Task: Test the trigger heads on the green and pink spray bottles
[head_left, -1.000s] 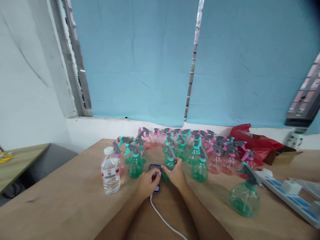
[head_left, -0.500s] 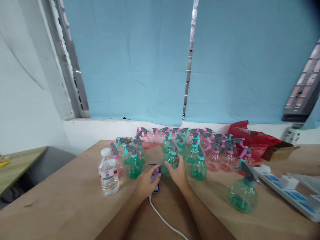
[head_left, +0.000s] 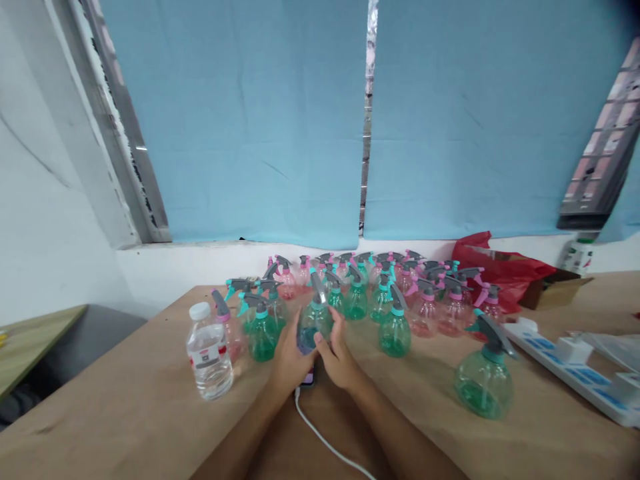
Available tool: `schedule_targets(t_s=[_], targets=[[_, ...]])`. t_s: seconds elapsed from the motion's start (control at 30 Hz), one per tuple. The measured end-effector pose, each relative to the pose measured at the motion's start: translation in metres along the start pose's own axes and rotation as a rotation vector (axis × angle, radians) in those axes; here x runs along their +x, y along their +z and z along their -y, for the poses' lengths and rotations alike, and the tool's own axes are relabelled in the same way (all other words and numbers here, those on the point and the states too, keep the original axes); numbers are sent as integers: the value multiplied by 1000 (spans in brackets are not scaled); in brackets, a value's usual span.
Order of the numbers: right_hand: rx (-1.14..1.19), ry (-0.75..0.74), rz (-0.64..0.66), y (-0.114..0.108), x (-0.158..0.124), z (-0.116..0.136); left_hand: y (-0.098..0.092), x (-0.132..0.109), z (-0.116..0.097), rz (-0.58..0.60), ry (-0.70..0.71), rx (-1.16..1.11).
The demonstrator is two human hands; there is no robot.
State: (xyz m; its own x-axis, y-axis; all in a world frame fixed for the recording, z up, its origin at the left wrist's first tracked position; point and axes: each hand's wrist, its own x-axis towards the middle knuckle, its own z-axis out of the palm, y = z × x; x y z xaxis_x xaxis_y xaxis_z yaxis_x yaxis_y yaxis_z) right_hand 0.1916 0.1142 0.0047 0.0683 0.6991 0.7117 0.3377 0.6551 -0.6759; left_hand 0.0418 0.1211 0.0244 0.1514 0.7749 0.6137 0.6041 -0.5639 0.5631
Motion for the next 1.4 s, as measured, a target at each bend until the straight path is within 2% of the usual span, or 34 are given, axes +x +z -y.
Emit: schedule_targets(t_s=[0.2,0.33,0.43,0.6,0.73,0.97,1.03,1.13,1.2,1.27,1.4], targets=[[-76,5,7,-6,8,-14,2,36,-8,14,-40,93],[-100,20,-61,-8,11,-28,11,63,2,16,-126,145],[-100,14,-120,-8,12,-27,18,75,13,66,-162,226],[-85,-4,-105,-7,11,-14,30,88,27,147,-304,309],[-90,-10,-105,-7,10,-13,40,96,35,186,-411,336],[-109,-9,-153,-11,14,-16,57,97,44,213,-440,339],[-125,-49,-151,-16,17,-9,60,97,45,200,-442,339],[-206,-189,-165,-35,24,6,63,96,42,164,-409,333],[-304,-320,-259,-54,29,15,62,93,38,142,-376,327],[-406,-394,-447,-74,35,19,60,88,30,126,-340,320],[-563,-344,-693,-107,47,11,49,72,7,100,-293,231]])
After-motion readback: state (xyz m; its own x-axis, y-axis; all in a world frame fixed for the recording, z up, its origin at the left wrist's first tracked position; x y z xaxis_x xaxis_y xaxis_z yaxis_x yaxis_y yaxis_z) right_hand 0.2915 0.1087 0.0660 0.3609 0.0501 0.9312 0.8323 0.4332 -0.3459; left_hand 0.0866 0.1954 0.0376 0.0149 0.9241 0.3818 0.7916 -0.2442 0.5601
